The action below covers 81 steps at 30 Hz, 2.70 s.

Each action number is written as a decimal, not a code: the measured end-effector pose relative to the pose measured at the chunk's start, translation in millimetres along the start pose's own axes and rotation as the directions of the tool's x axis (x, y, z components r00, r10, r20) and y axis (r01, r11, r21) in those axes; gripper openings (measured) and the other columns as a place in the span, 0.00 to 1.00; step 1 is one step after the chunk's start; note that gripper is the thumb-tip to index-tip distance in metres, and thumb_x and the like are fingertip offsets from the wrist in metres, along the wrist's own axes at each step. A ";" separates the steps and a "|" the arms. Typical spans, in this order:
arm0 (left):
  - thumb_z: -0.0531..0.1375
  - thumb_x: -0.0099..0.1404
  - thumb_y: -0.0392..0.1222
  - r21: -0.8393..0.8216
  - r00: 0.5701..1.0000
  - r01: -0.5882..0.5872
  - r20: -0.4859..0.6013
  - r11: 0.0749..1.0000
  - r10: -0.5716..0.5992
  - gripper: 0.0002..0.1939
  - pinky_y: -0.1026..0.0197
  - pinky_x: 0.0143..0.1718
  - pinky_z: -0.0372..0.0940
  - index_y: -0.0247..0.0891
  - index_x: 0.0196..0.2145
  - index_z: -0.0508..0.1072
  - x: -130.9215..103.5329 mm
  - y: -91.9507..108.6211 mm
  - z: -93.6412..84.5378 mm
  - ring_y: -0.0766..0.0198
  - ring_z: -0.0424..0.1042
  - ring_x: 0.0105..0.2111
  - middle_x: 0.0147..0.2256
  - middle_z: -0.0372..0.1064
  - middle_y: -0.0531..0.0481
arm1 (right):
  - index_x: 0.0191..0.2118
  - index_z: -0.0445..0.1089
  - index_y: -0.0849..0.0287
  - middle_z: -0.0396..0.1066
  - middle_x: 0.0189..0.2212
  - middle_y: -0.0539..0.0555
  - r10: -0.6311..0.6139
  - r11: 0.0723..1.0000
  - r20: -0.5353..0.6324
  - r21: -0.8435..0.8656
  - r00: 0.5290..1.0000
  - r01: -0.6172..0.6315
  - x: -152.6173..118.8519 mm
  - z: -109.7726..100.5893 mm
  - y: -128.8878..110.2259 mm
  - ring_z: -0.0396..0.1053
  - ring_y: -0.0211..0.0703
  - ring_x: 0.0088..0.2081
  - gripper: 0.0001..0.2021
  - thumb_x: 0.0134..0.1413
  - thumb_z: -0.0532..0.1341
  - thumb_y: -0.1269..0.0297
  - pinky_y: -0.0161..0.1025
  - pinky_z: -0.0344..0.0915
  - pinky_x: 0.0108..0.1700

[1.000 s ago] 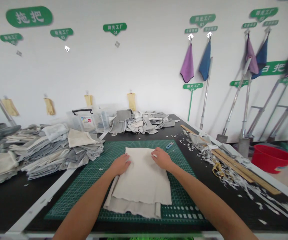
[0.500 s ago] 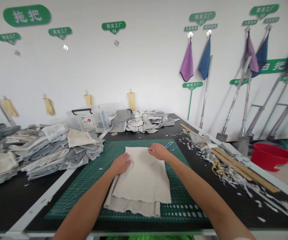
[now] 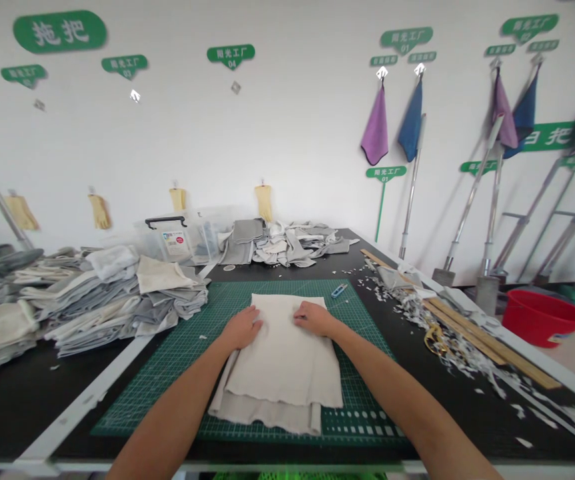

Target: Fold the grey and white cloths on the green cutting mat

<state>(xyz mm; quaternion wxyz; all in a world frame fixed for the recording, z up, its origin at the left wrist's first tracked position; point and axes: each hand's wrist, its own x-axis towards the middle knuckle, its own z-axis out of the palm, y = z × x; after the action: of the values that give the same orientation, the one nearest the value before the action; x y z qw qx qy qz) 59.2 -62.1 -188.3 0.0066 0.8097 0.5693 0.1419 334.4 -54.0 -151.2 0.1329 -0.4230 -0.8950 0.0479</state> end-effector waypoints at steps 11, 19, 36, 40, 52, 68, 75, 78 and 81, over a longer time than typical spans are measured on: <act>0.46 0.64 0.50 0.006 1.000 -0.008 -0.004 1.000 0.008 0.26 0.55 0.59 0.48 0.33 0.54 0.64 0.5 -0.8 0.1 0.57 0.53 0.59 0.57 0.56 0.40 | 0.34 0.71 0.61 0.67 0.37 0.55 0.010 0.998 -0.009 -0.056 1.000 -0.010 5.8 2.7 -12.0 0.65 0.39 0.38 0.12 0.59 0.52 0.65 0.34 0.56 0.41; 0.45 0.65 0.51 0.004 1.000 -0.011 -0.011 1.000 0.011 0.26 0.54 0.59 0.48 0.33 0.54 0.64 -0.4 -1.8 1.6 0.56 0.53 0.59 0.58 0.56 0.39 | 0.40 0.68 0.60 0.65 0.41 0.55 0.235 0.969 -0.179 -0.030 0.955 -0.244 32.2 -9.6 8.3 0.64 0.38 0.42 0.14 0.62 0.45 0.66 0.34 0.57 0.43; 0.45 0.65 0.51 -0.001 1.000 -0.011 -0.013 1.000 0.011 0.26 0.51 0.58 0.50 0.33 0.54 0.64 -2.2 -0.9 -1.1 0.54 0.54 0.58 0.57 0.56 0.38 | 0.49 0.64 0.61 0.65 0.48 0.57 0.542 0.839 -0.213 0.090 0.813 -0.536 75.7 -1.5 51.3 0.65 0.45 0.46 0.15 0.59 0.54 0.59 0.48 0.63 0.48; 0.46 0.65 0.51 -0.006 1.000 -0.008 -0.010 1.000 0.008 0.25 0.52 0.58 0.50 0.35 0.54 0.64 -2.6 -0.6 -2.3 0.55 0.54 0.58 0.57 0.57 0.40 | 0.59 0.52 0.67 0.55 0.58 0.64 0.487 0.870 -0.283 0.080 0.826 -0.486 68.9 -3.4 45.8 0.55 0.48 0.57 0.24 0.56 0.52 0.68 0.44 0.53 0.56; 0.49 0.64 0.48 0.000 0.997 0.074 -0.007 0.997 -0.074 0.21 0.56 0.57 0.51 0.40 0.52 0.66 -3.4 1.8 -13.8 0.59 0.58 0.56 0.56 0.60 0.45 | 0.51 0.65 0.59 0.59 0.57 0.59 0.107 0.991 -0.094 -0.066 0.990 -0.114 1.2 4.2 -0.6 0.46 0.52 0.61 0.26 0.54 0.51 0.45 0.54 0.31 0.61; 0.48 0.64 0.49 0.081 0.965 0.262 -0.012 0.962 -0.262 0.18 0.56 0.48 0.58 0.42 0.45 0.70 -3.2 2.1 -27.9 0.57 0.67 0.47 0.46 0.70 0.44 | 0.64 0.40 0.71 0.35 0.63 0.71 -0.286 0.956 0.258 0.148 0.923 0.254 -66.2 -7.0 -113.6 0.34 0.61 0.64 0.44 0.53 0.43 0.37 0.58 0.36 0.61; 0.48 0.64 0.50 0.072 0.957 0.290 -0.007 0.954 -0.291 0.18 0.59 0.44 0.60 0.38 0.40 0.72 -4.3 6.2 -29.8 0.57 0.69 0.43 0.41 0.71 0.42 | 0.62 0.47 0.70 0.43 0.62 0.71 -0.443 0.894 0.205 0.177 0.873 0.413 -87.0 -10.4 -140.7 0.42 0.59 0.63 0.39 0.54 0.49 0.43 0.55 0.44 0.60; 0.47 0.64 0.50 0.051 0.955 0.297 -0.010 0.953 -0.297 0.18 0.60 0.41 0.60 0.37 0.36 0.72 -3.0 4.9 -29.0 0.57 0.70 0.41 0.38 0.72 0.43 | 0.58 0.56 0.68 0.53 0.59 0.69 -0.450 0.892 0.145 0.112 0.881 0.437 -82.9 -3.8 -137.4 0.52 0.55 0.60 0.29 0.57 0.50 0.52 0.50 0.51 0.59; 0.46 0.65 0.48 0.029 0.955 0.298 -0.017 0.954 -0.298 0.18 0.60 0.41 0.60 0.36 0.33 0.72 -0.9 2.3 -27.3 0.58 0.70 0.39 0.36 0.72 0.43 | 0.54 0.61 0.68 0.59 0.56 0.66 -0.491 0.871 0.096 0.043 0.866 0.489 -76.5 1.9 -132.2 0.58 0.50 0.57 0.22 0.58 0.50 0.59 0.45 0.54 0.58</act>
<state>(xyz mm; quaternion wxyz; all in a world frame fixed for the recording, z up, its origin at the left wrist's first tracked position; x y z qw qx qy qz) 54.6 -67.9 -161.9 0.0118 0.7138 0.6871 0.1352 281.9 -197.1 -141.9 0.0975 -0.1777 -0.9783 0.0424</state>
